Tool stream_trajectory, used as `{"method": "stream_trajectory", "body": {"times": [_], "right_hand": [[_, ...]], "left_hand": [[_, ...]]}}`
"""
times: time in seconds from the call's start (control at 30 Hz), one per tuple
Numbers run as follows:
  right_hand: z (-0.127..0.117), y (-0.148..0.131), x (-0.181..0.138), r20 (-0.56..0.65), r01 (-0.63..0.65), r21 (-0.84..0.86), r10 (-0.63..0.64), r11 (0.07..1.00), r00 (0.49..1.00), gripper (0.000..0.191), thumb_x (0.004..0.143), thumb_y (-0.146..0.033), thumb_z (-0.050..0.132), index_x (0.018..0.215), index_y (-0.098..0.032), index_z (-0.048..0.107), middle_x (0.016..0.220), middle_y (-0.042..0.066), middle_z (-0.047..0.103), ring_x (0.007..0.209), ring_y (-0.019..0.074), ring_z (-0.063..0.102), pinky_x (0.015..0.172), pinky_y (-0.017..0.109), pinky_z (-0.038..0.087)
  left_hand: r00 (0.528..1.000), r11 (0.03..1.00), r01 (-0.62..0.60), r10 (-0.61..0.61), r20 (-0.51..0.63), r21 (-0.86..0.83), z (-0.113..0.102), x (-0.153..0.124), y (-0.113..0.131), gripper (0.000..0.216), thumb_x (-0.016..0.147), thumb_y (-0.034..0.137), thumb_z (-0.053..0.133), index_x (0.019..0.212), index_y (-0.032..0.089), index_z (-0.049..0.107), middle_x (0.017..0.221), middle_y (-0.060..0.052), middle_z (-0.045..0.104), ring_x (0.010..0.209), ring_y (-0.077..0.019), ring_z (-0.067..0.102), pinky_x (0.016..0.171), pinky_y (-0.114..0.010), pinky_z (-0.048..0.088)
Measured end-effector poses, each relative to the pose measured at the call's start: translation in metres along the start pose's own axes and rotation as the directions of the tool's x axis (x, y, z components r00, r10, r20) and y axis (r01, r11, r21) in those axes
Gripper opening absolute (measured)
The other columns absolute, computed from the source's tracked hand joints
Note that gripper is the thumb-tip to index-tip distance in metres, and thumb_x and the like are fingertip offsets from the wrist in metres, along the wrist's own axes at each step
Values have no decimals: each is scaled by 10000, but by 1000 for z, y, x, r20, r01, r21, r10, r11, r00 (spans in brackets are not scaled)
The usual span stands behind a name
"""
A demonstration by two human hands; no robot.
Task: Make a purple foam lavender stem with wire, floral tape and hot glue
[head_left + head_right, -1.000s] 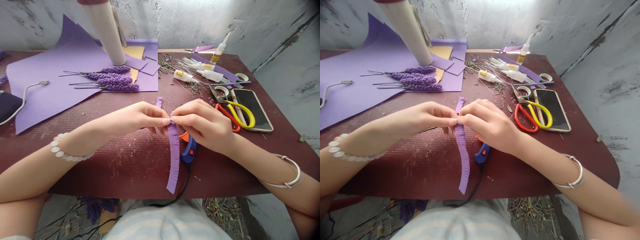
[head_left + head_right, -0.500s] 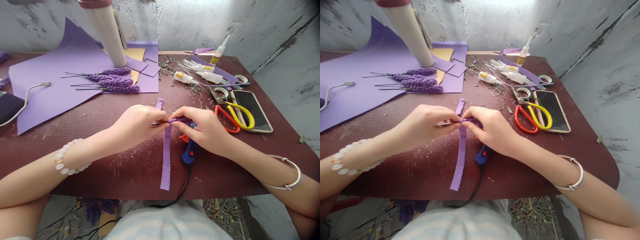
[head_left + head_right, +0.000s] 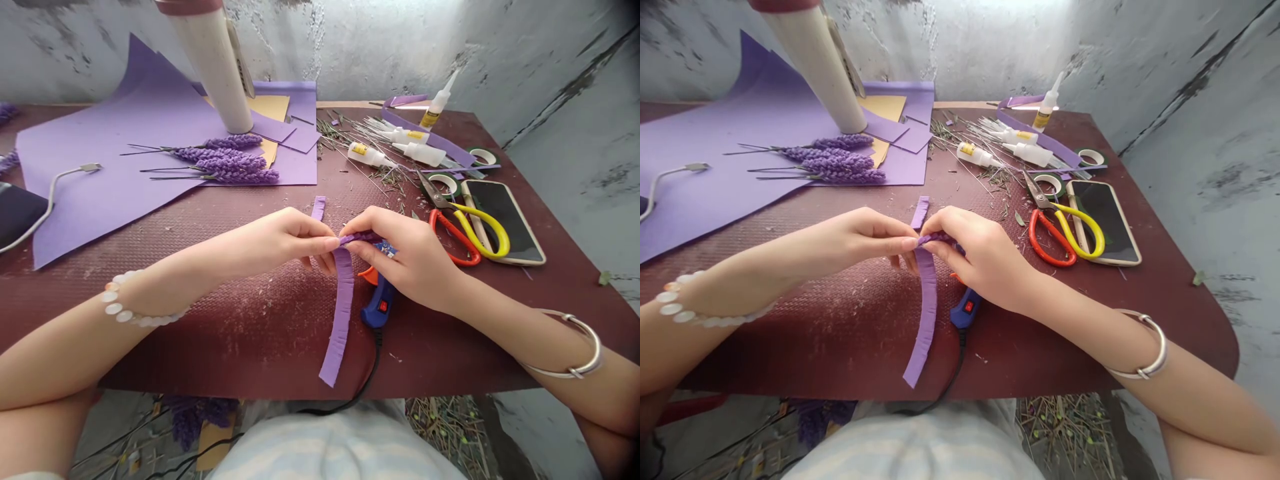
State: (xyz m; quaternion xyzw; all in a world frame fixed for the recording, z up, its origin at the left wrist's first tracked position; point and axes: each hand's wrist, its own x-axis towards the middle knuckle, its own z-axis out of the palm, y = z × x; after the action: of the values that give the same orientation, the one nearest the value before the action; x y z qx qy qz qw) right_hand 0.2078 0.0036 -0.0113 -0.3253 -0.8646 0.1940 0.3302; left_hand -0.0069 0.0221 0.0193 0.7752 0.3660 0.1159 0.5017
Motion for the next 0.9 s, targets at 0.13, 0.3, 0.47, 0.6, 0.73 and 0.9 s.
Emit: {"method": "stream_trajectory", "body": {"times": [0.13, 0.3, 0.47, 0.6, 0.73, 0.9], "right_hand": [[1, 2, 0, -56, 175, -76, -179, 982, 982, 121, 925, -134, 499, 940, -220, 583, 931, 47, 650, 887, 168, 612, 790, 311, 494], [2, 5, -3, -38, 184, -202, -195, 962, 980, 233, 869, -152, 552, 1096, -204, 556, 1052, 82, 665, 965, 221, 613, 855, 385, 482], [1, 0, -2, 21, 61, -190, -58, 980, 998, 203, 894, -235, 559, 1087, -180, 586, 1038, 75, 698, 930, 217, 642, 829, 365, 487], [0, -4, 0, 0, -43, -72, 43, 996, 999, 98, 909, -202, 556, 988, -178, 609, 934, 41, 701, 838, 164, 655, 750, 287, 501], [1, -7, -1, -46, -55, -76, 51, 996, 998, 83, 904, -184, 562, 976, -188, 601, 935, 45, 694, 851, 174, 650, 763, 305, 507], [2, -6, -2, -80, -1, -108, -8, 994, 997, 98, 892, -146, 558, 970, -197, 591, 935, 42, 683, 873, 179, 642, 783, 322, 509]], "left_hand": [[999, 997, -36, 38, -22, 66, -1, -1, 2, 213, 899, 285, 542, 842, 169, 711, 763, 3, 710, 681, -103, 621, 604, -184, 448], [939, 875, -74, 222, -262, 478, 6, -2, 1, 127, 845, 254, 625, 798, 167, 705, 656, 28, 675, 564, -78, 528, 561, -185, 388], [893, 683, -85, 375, -248, 725, 13, -4, -5, 174, 884, 238, 567, 813, 145, 696, 730, -31, 706, 637, -126, 599, 604, -220, 410], [885, 649, -74, 392, -249, 757, 16, -3, -6, 174, 891, 252, 565, 840, 142, 688, 740, -37, 707, 647, -134, 607, 589, -220, 404], [939, 806, -64, 248, -238, 589, 11, -1, -2, 185, 895, 289, 565, 847, 159, 687, 669, 6, 688, 570, -96, 574, 541, -191, 389], [992, 977, -37, 61, -107, 209, 3, -1, 3, 286, 946, 314, 467, 840, 155, 680, 785, -8, 728, 711, -109, 648, 674, -193, 491]]}}
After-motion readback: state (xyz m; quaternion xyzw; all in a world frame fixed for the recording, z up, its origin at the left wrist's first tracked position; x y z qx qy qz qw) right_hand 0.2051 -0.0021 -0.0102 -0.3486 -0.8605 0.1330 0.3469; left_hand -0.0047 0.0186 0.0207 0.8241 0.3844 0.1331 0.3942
